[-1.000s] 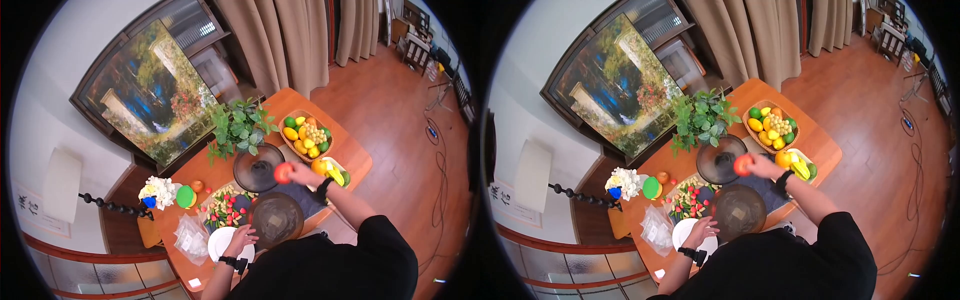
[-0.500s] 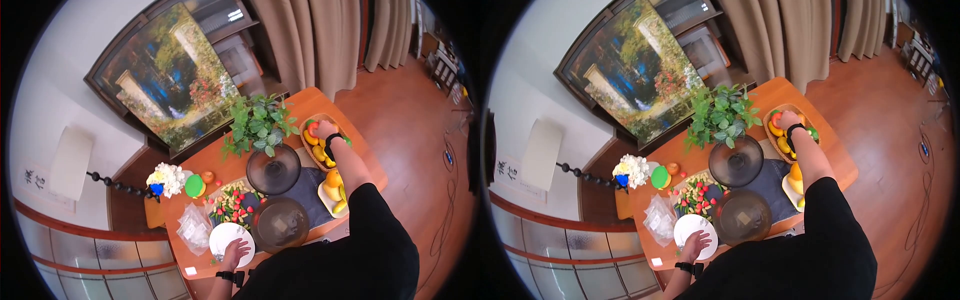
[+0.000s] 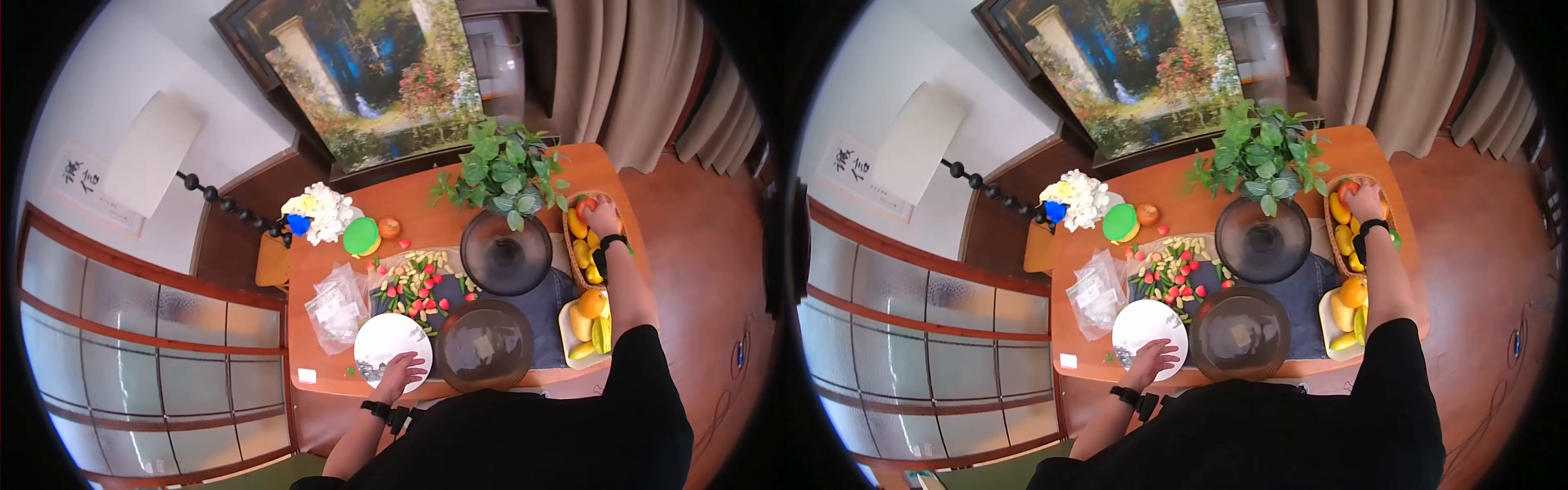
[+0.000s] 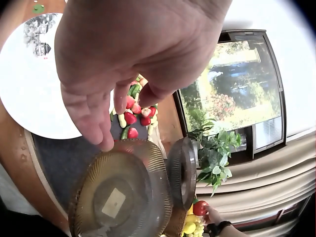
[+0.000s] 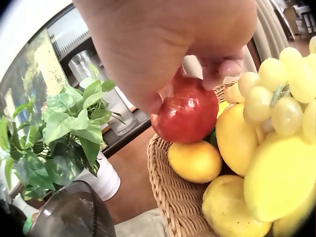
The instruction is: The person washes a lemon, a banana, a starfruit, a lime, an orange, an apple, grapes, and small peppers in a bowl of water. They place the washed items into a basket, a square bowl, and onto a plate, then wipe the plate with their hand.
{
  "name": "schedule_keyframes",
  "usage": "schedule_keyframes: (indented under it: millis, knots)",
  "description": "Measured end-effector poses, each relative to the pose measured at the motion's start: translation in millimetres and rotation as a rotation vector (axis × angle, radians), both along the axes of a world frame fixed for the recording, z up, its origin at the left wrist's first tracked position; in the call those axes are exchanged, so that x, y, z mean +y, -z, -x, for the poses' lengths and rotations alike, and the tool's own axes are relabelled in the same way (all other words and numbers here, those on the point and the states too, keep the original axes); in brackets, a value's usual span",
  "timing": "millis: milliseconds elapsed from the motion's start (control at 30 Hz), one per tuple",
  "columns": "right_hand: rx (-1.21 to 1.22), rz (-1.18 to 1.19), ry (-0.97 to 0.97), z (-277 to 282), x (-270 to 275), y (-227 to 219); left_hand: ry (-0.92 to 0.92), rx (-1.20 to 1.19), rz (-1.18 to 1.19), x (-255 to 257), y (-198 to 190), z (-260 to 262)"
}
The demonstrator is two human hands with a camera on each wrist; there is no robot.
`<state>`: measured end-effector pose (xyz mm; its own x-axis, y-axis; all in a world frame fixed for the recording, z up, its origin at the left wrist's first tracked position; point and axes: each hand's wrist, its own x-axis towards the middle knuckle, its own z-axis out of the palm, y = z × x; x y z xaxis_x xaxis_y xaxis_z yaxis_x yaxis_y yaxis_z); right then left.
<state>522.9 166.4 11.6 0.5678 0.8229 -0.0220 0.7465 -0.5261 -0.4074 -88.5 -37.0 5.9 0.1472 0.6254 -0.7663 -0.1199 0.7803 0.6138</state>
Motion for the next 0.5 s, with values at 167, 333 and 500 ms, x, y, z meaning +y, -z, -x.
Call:
schedule_keyframes:
  millis: [167, 333, 500]
  knots:
    - [0.037, 0.002, 0.058, 3, 0, -8, -0.039, 0.019, -0.007, 4, 15, 20]
    - [0.003, -0.296, 0.043, -3, -10, -7, -0.032, 0.134, -0.060, 40, 13, 45]
    - [-0.042, -0.637, -0.073, 72, -103, -67, 0.155, 0.586, -0.429, 127, 22, 75]
